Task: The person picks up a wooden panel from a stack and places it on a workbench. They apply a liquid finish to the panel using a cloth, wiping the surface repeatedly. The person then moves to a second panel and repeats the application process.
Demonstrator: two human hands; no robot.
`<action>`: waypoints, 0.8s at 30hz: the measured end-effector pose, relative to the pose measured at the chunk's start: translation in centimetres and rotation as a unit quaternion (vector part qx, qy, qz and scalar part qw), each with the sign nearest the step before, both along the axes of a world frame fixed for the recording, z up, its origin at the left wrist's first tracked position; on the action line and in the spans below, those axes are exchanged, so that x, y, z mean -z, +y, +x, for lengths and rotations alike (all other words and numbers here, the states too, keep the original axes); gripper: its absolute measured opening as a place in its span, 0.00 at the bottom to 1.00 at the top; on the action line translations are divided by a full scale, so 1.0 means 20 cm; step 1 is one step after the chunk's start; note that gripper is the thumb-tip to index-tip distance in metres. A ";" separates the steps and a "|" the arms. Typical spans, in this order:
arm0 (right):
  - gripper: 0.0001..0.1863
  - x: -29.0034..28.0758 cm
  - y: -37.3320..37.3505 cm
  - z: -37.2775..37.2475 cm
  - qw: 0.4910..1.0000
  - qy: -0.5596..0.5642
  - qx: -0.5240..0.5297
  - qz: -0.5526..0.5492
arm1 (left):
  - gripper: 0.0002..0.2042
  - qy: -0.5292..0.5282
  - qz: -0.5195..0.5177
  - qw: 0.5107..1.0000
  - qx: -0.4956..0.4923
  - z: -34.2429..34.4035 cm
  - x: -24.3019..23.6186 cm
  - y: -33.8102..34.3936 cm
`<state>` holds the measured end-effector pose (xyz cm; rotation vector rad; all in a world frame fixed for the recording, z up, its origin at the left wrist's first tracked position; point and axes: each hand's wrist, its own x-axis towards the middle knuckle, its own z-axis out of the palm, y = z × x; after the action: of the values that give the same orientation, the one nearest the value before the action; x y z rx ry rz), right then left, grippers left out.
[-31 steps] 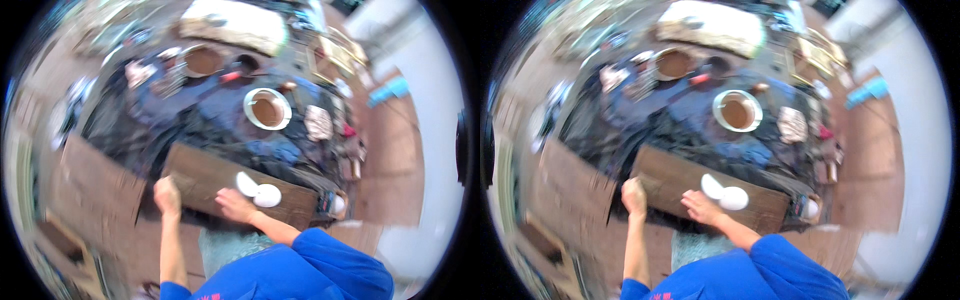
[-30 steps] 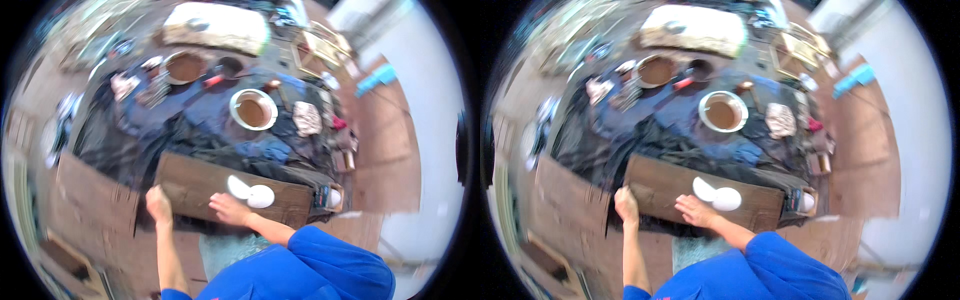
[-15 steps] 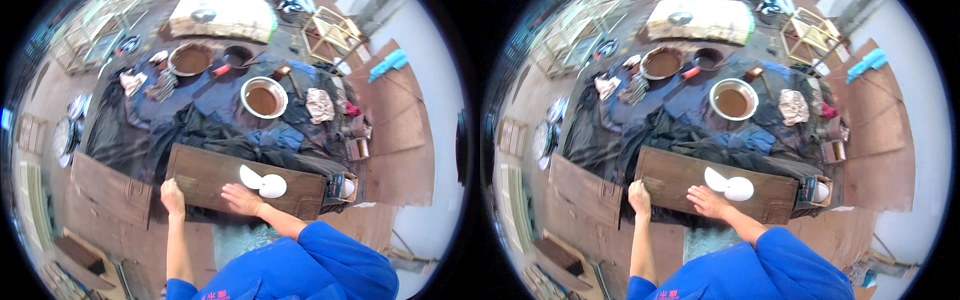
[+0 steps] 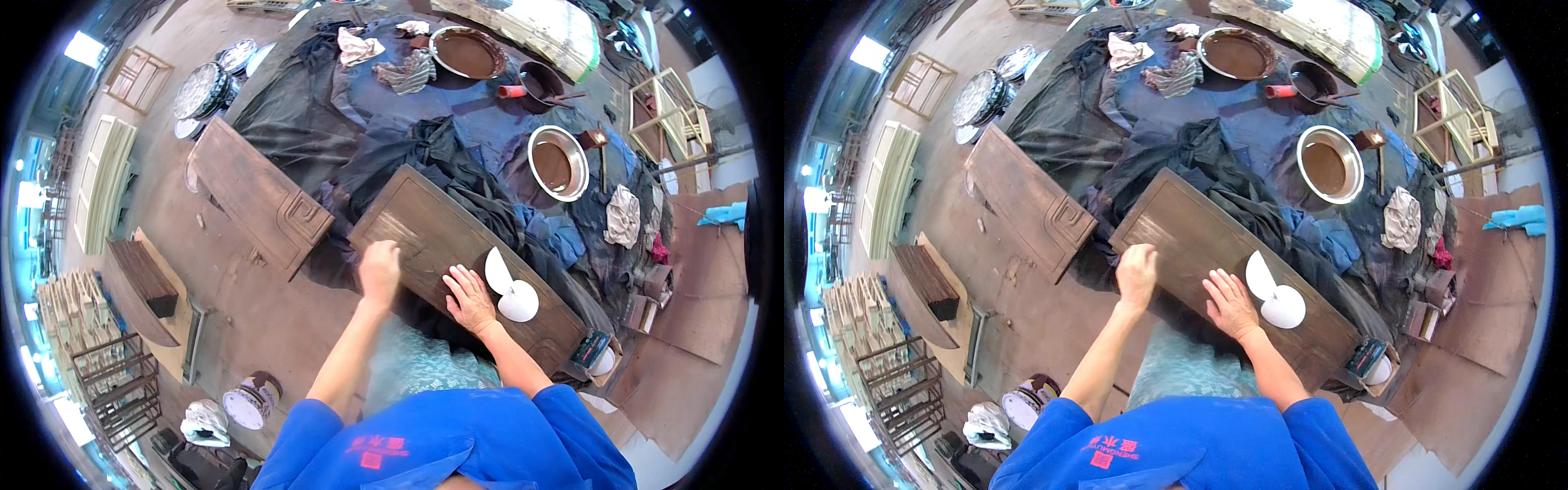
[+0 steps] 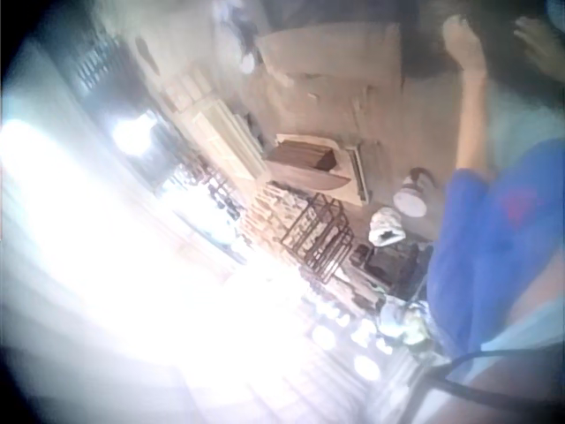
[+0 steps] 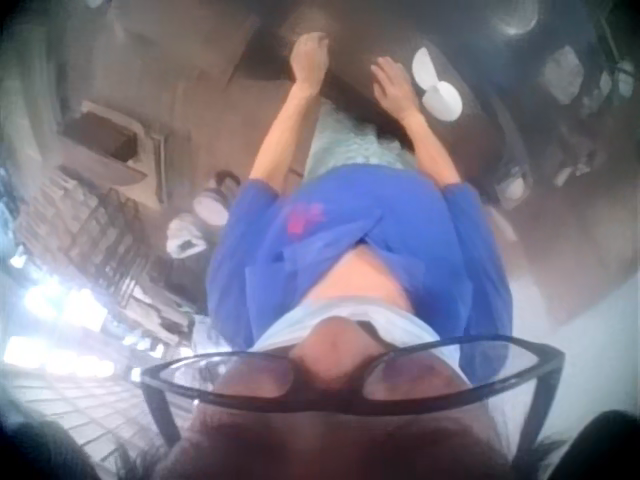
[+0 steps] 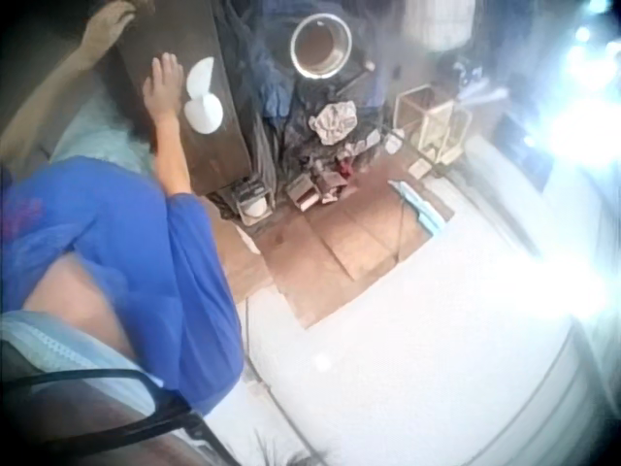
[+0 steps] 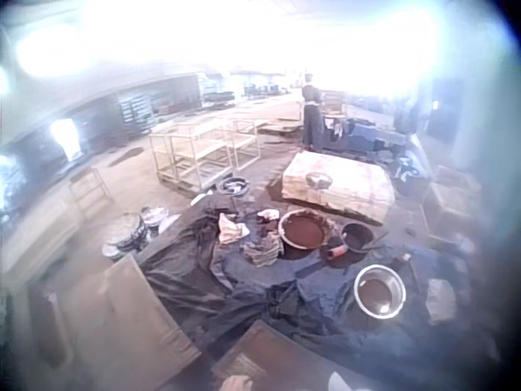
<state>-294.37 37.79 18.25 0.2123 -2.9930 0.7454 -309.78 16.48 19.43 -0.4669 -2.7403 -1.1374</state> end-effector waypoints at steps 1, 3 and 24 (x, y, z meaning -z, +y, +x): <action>0.30 0.01 0.00 0.00 1.000 0.002 -0.003 0.001 | 0.06 -0.010 0.001 1.000 0.013 0.02 0.00 0.03; 0.30 0.00 0.00 0.00 1.000 0.001 -0.003 0.001 | 0.05 0.001 0.026 0.999 0.025 0.05 0.03 0.12; 0.28 -0.01 0.02 -0.01 1.000 0.009 -0.005 -0.024 | 0.04 0.061 -0.090 0.993 0.040 -0.12 0.05 0.12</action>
<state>-294.48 38.10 18.41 0.2297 -2.9558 0.8106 -312.20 18.97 18.48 -0.6519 -2.7495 -0.8496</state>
